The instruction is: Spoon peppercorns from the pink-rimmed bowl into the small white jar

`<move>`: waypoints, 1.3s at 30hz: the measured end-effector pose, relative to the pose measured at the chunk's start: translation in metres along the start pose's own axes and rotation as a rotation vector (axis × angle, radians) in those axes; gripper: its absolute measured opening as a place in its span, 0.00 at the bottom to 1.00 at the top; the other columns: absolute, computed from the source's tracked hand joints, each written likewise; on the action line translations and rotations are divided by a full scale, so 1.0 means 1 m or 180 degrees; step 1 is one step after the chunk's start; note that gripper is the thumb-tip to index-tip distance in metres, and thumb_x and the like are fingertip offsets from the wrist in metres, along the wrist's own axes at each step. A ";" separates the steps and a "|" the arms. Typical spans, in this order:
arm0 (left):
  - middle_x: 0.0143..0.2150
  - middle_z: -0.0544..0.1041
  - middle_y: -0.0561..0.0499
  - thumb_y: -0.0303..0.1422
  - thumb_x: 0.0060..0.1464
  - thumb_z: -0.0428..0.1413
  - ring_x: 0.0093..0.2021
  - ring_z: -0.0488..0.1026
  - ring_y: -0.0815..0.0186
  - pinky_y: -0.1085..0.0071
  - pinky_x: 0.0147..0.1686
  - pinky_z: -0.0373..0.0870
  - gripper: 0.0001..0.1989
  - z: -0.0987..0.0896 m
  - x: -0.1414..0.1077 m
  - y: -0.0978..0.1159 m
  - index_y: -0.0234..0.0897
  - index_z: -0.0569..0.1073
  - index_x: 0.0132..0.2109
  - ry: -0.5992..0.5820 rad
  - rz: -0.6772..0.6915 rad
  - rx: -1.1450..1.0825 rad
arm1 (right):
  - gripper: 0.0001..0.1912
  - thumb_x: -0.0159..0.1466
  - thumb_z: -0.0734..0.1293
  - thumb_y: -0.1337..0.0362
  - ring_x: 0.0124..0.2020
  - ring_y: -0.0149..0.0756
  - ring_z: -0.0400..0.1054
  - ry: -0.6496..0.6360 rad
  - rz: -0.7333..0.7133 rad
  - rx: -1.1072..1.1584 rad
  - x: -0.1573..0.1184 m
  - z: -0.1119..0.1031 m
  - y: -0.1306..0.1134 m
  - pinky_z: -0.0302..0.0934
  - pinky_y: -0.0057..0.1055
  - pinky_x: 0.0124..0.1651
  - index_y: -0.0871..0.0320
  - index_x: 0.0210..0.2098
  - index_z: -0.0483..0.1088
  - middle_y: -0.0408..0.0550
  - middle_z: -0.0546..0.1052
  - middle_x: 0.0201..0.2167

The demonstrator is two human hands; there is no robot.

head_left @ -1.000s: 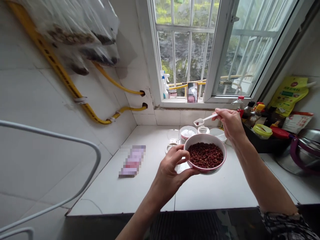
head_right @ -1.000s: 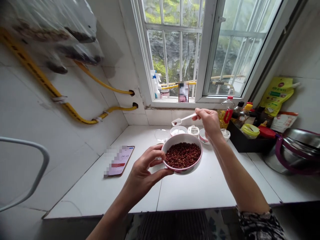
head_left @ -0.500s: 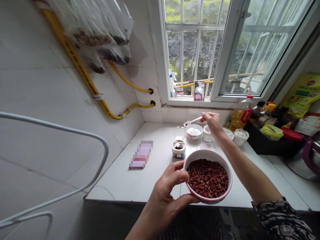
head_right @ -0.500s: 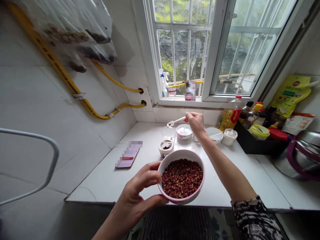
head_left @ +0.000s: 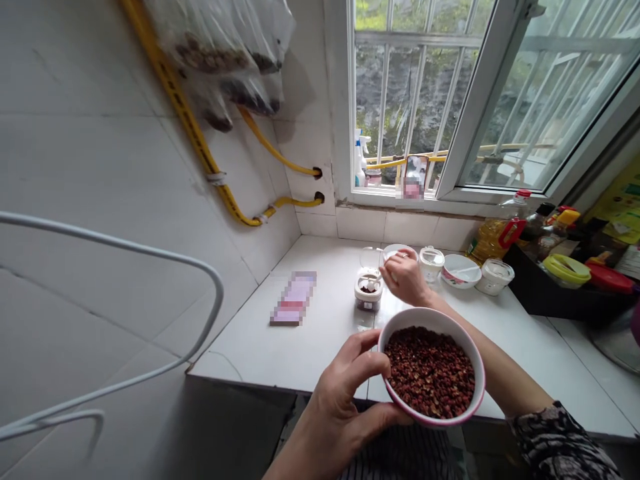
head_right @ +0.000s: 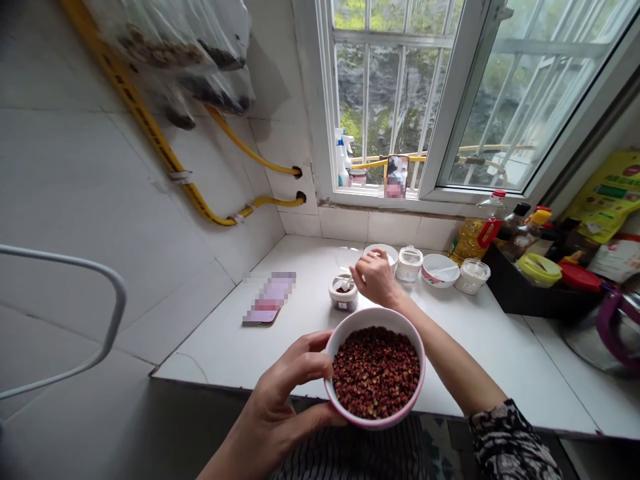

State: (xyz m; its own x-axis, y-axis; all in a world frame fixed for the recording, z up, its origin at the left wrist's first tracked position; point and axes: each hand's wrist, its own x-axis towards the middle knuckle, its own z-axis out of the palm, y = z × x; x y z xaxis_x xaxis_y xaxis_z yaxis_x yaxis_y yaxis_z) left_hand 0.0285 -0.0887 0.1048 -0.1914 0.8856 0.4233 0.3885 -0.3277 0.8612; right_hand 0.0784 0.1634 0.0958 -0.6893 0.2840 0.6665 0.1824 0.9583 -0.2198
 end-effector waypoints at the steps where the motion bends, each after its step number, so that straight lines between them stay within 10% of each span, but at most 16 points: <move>1: 0.55 0.72 0.46 0.36 0.52 0.66 0.53 0.73 0.56 0.59 0.52 0.76 0.10 0.000 0.000 0.000 0.42 0.75 0.40 0.0018 0.0007 0.0002 | 0.18 0.66 0.59 0.61 0.29 0.36 0.66 -0.0153 -0.0189 -0.0016 -0.002 0.002 -0.001 0.53 0.44 0.57 0.54 0.20 0.64 0.45 0.74 0.23; 5: 0.55 0.72 0.46 0.33 0.51 0.66 0.53 0.73 0.56 0.59 0.51 0.76 0.09 -0.001 0.000 -0.001 0.42 0.75 0.39 0.0074 0.0047 0.0110 | 0.19 0.67 0.59 0.57 0.29 0.36 0.66 0.0085 0.0004 0.0154 -0.003 -0.017 0.000 0.53 0.44 0.57 0.54 0.21 0.65 0.46 0.75 0.24; 10: 0.55 0.72 0.47 0.33 0.52 0.65 0.54 0.73 0.57 0.60 0.51 0.75 0.08 -0.005 0.003 -0.002 0.42 0.74 0.39 0.0154 0.0217 0.0318 | 0.21 0.68 0.59 0.50 0.24 0.36 0.64 0.1040 0.0839 0.1137 -0.015 -0.095 -0.015 0.60 0.36 0.36 0.53 0.25 0.70 0.44 0.71 0.21; 15: 0.54 0.72 0.47 0.33 0.53 0.65 0.53 0.73 0.59 0.62 0.49 0.76 0.09 -0.002 0.010 -0.001 0.43 0.74 0.41 0.0162 0.0375 0.0380 | 0.18 0.67 0.63 0.56 0.27 0.36 0.67 0.0303 0.0313 0.0649 -0.042 -0.147 -0.055 0.60 0.41 0.48 0.53 0.21 0.68 0.44 0.74 0.23; 22: 0.54 0.72 0.46 0.34 0.55 0.63 0.55 0.72 0.57 0.60 0.50 0.76 0.07 0.011 0.020 0.000 0.42 0.74 0.41 0.0012 0.0569 0.0522 | 0.19 0.68 0.60 0.61 0.32 0.36 0.68 -0.0130 0.0381 0.0357 -0.058 -0.134 -0.057 0.59 0.40 0.46 0.56 0.22 0.68 0.46 0.76 0.28; 39: 0.54 0.72 0.46 0.32 0.54 0.64 0.55 0.72 0.57 0.61 0.49 0.76 0.08 0.015 0.016 -0.007 0.42 0.74 0.41 0.0059 0.0368 0.0407 | 0.19 0.59 0.68 0.52 0.25 0.31 0.60 0.0599 0.1821 0.1718 -0.062 -0.145 -0.035 0.53 0.30 0.29 0.58 0.19 0.72 0.44 0.69 0.21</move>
State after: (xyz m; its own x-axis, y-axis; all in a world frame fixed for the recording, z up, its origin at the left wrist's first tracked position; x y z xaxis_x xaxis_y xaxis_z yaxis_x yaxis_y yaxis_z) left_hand 0.0369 -0.0673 0.1017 -0.1549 0.8378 0.5235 0.5203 -0.3812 0.7642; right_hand 0.2161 0.1172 0.1654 -0.4534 0.7724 0.4447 0.0745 0.5301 -0.8447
